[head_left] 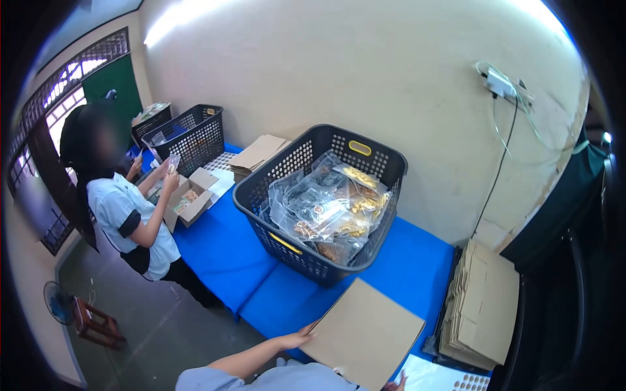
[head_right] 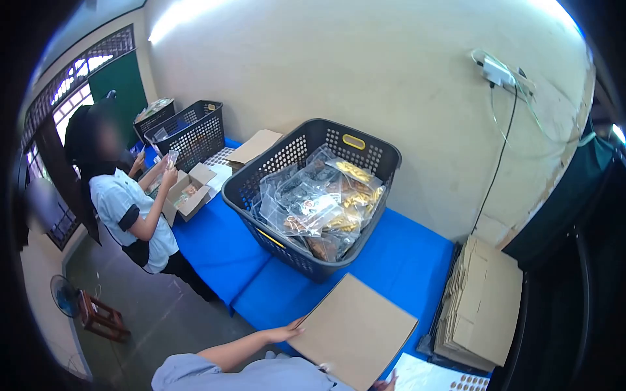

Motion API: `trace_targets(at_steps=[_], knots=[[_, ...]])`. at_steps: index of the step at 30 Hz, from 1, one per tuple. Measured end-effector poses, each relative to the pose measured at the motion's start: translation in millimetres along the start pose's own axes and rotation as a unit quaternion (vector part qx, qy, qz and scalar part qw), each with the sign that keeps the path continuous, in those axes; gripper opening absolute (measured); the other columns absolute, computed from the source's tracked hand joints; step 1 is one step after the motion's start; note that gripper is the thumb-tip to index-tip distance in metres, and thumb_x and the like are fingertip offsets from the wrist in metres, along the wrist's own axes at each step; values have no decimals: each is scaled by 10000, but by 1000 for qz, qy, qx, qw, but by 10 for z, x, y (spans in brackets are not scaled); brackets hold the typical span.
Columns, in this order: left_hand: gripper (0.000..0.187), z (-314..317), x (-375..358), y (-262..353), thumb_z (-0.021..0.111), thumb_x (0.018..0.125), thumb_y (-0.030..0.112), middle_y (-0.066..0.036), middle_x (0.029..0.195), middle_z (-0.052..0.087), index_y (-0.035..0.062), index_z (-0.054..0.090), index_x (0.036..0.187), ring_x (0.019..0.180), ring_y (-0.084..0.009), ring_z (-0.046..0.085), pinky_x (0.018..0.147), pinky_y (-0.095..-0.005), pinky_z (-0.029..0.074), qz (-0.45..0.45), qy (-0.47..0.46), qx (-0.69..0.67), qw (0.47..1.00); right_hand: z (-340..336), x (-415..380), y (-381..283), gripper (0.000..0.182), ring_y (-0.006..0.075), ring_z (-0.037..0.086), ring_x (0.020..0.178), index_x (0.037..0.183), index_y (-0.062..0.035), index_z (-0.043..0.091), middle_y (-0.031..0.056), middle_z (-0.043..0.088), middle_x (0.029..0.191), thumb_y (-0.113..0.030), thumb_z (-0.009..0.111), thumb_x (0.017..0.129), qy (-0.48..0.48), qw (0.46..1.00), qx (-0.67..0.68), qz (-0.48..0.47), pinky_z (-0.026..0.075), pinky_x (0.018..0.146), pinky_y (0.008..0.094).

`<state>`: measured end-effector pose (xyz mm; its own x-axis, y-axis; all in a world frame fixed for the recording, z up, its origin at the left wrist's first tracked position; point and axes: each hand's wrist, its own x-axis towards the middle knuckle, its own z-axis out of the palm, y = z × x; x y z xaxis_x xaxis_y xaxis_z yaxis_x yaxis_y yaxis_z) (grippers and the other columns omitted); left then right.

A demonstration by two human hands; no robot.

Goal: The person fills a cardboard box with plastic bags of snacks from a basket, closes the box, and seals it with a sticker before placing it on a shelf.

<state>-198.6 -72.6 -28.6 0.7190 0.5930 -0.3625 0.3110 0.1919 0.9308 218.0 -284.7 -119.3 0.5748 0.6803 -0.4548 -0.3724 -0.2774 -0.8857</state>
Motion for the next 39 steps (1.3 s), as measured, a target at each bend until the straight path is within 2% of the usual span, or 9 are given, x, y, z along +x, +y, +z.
trace_targets(at_steps=[9,14,22,23,24,28,32,36,39], knots=[[914,125,-199,37,471,891,645,-182,1558,166,54,158,1515,1457,-276,99,1159,-365,116,-113,45,-105,987,73,-406,-158,625,245,531,983,1457,-82,312,146,549,1237,-491,308,985,-14,998,67,0,398,765,349],[899,183,-84,120,460,898,637,-183,1574,110,106,106,1532,1464,-275,49,1168,-372,81,-151,79,87,981,275,-915,-365,609,228,558,844,1447,-116,332,133,579,1176,-507,329,980,-17,994,112,5,406,624,324],[938,205,-159,997,542,916,519,-144,1591,-12,98,-32,1527,1469,-247,-24,1174,-364,47,20,-61,-42,997,798,-1683,-848,586,202,603,622,1432,-170,364,112,627,1078,-532,361,971,8,971,235,-30,419,398,285],[938,255,-152,1154,542,916,519,-144,1591,-12,98,-32,1527,1469,-247,-24,1174,-364,47,16,-69,-36,997,743,-1677,-962,536,256,562,1068,1472,-19,281,173,518,1293,-219,449,1004,7,962,184,-203,505,865,384],[928,303,-152,1319,550,923,480,-138,1591,-21,90,-40,1525,1467,-239,-34,1174,-370,39,38,-86,-48,994,792,-1787,-1259,598,338,443,1269,1493,-89,266,168,391,1453,-368,376,976,14,943,299,-145,399,1033,464],[888,346,-178,1718,561,937,371,-121,1591,9,100,-44,1527,1464,-236,24,1173,-385,82,123,-112,-134,977,595,-1850,-1718,654,292,502,1240,1423,46,341,178,513,1342,-381,258,934,47,897,196,-394,403,1044,401],[691,99,-237,1781,528,944,298,-127,1465,381,59,191,1499,1313,-236,417,1093,-404,306,48,-127,-335,932,907,-2228,-2080,693,339,443,1283,1358,90,395,236,490,1330,-463,356,942,68,839,168,-514,357,1072,447],[628,-10,-311,1699,531,916,314,-140,1375,494,3,336,1426,1254,-252,484,1071,-407,337,52,-163,-343,924,1208,-2624,-2288,949,401,398,1300,1466,-79,312,273,289,1445,-695,571,791,90,747,-79,-654,356,1053,517],[630,-105,-329,1520,539,895,314,-146,1363,508,-14,365,1405,1256,-256,484,1065,-404,342,44,-187,-347,918,1069,-3035,-2302,1096,433,392,1306,1504,-350,195,280,252,1456,-492,840,630,159,666,-322,-654,420,1001,502]])
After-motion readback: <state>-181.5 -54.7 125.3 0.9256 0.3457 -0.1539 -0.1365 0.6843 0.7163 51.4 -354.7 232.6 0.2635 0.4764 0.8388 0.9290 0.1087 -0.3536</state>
